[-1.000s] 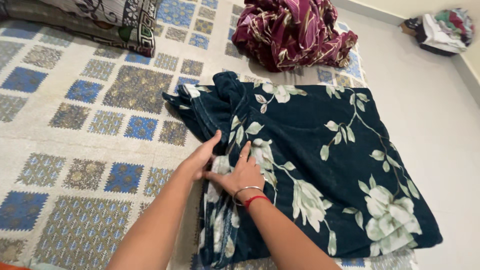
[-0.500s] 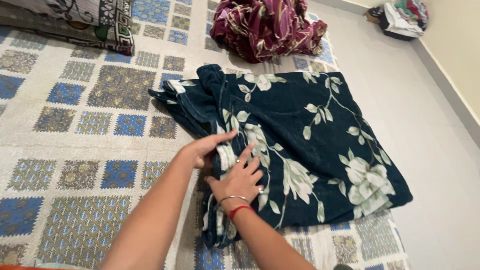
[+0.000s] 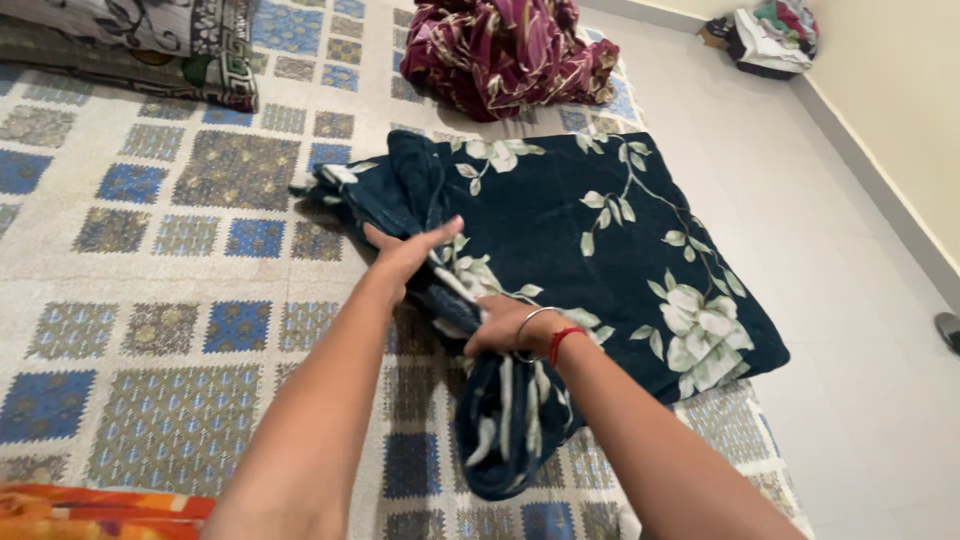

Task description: The person unfolds a dark floral-patterned cloth, shakes it out, and then folds it into a neat rectangle on a patterned mat. The person smooths the fabric and aligns the edges during the process.

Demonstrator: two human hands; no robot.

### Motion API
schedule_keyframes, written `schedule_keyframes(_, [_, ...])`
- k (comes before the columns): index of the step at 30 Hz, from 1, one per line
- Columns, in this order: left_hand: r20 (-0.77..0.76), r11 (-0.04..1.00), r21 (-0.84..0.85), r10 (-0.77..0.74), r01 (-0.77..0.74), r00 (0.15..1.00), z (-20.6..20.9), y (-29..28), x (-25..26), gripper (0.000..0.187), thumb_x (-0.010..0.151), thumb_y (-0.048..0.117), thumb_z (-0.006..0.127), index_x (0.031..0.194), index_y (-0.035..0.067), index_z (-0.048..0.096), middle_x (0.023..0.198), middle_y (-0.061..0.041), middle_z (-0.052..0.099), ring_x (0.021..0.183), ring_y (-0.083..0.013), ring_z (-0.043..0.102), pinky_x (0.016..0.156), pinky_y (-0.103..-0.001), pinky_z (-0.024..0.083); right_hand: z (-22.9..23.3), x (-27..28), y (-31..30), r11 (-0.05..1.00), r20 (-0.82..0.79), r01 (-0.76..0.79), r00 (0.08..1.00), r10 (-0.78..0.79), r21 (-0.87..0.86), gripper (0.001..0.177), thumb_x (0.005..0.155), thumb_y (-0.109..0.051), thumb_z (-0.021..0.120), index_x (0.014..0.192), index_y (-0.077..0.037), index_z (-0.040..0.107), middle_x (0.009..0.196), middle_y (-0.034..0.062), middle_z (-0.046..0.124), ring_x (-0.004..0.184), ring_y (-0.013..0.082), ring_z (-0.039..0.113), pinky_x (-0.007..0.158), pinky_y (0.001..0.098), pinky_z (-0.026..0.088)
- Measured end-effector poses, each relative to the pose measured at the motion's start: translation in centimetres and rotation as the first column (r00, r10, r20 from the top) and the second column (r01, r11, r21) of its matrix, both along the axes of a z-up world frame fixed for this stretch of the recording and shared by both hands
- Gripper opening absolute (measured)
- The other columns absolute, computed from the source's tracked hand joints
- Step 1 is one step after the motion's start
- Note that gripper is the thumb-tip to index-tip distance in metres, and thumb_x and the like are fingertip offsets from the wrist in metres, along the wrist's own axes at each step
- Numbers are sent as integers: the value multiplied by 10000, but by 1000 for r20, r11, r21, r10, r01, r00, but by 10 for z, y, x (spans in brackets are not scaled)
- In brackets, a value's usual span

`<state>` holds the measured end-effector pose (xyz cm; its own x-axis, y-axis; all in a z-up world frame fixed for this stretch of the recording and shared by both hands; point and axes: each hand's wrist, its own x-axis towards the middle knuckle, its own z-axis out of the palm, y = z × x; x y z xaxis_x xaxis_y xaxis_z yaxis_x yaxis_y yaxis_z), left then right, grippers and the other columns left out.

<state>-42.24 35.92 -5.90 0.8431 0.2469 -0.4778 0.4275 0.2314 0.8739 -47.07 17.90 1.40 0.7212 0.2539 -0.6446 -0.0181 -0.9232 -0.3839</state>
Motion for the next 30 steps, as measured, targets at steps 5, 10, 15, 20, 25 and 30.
schedule_keyframes(5, [33, 907, 403, 123, -126, 992, -13, -19, -5, 1470, 571, 224, 938, 1649, 242, -61, 1492, -338, 424, 1376, -467, 477, 1155, -463, 413, -2, -18, 2, 999, -11, -22, 1000, 22, 40, 781, 659, -221, 860, 1354, -3, 576, 1158, 140, 707, 1017, 235, 687, 909, 331, 537])
schedule_keyframes(10, [292, 864, 421, 160, -277, 943, -62, 6, -24, 1212, 669, 165, 849, 1641, 256, 130, 1479, -283, 523, 1311, -441, 574, 1118, -450, 445, -26, -26, -5, 920, -151, -71, 979, 139, 386, 947, 646, -221, 837, 1495, -56, 451, 1228, 185, 718, 1010, 220, 682, 875, 319, 538])
schedule_keyframes(15, [36, 864, 394, 325, -313, 945, -114, 49, -20, 817, 692, 237, 833, 1381, -36, 489, 1314, -259, 625, 1205, -369, 607, 1026, -403, 467, -56, -55, 6, 876, -384, 281, 915, -122, 392, 1001, 740, -290, 818, 1582, -177, 288, 1340, 12, 546, 947, 191, 695, 672, 386, 567])
schedule_keyframes(20, [-100, 915, -149, 363, -374, 927, -92, 68, -5, 598, 813, 388, 763, 1214, -47, 678, 1183, -159, 710, 1062, -293, 648, 908, -431, 507, -68, -8, 13, 819, -230, 421, 906, -357, 390, 896, 815, -426, 769, 1527, -96, 336, 1160, 195, 736, 846, 274, 725, 560, 379, 554])
schedule_keyframes(25, [-61, 752, -422, 533, -506, 844, -107, 76, 27, 627, 815, 417, 788, 1229, -38, 667, 1184, -107, 727, 1043, -250, 698, 923, -393, 546, -95, 41, 42, 773, -34, 380, 906, -423, 508, 897, 750, -476, 797, 1466, -54, 459, 1163, 137, 745, 898, 251, 707, 647, 403, 577])
schedule_keyframes(30, [-77, 668, -625, 462, -404, 883, -106, 98, 63, 580, 806, 438, 753, 1218, 39, 665, 1142, -134, 727, 968, -296, 708, 875, -445, 568, -117, 99, 84, 739, 245, 289, 817, -521, 609, 982, 746, -497, 862, 1479, 7, 446, 1332, 177, 645, 1195, 255, 662, 1010, 352, 521])
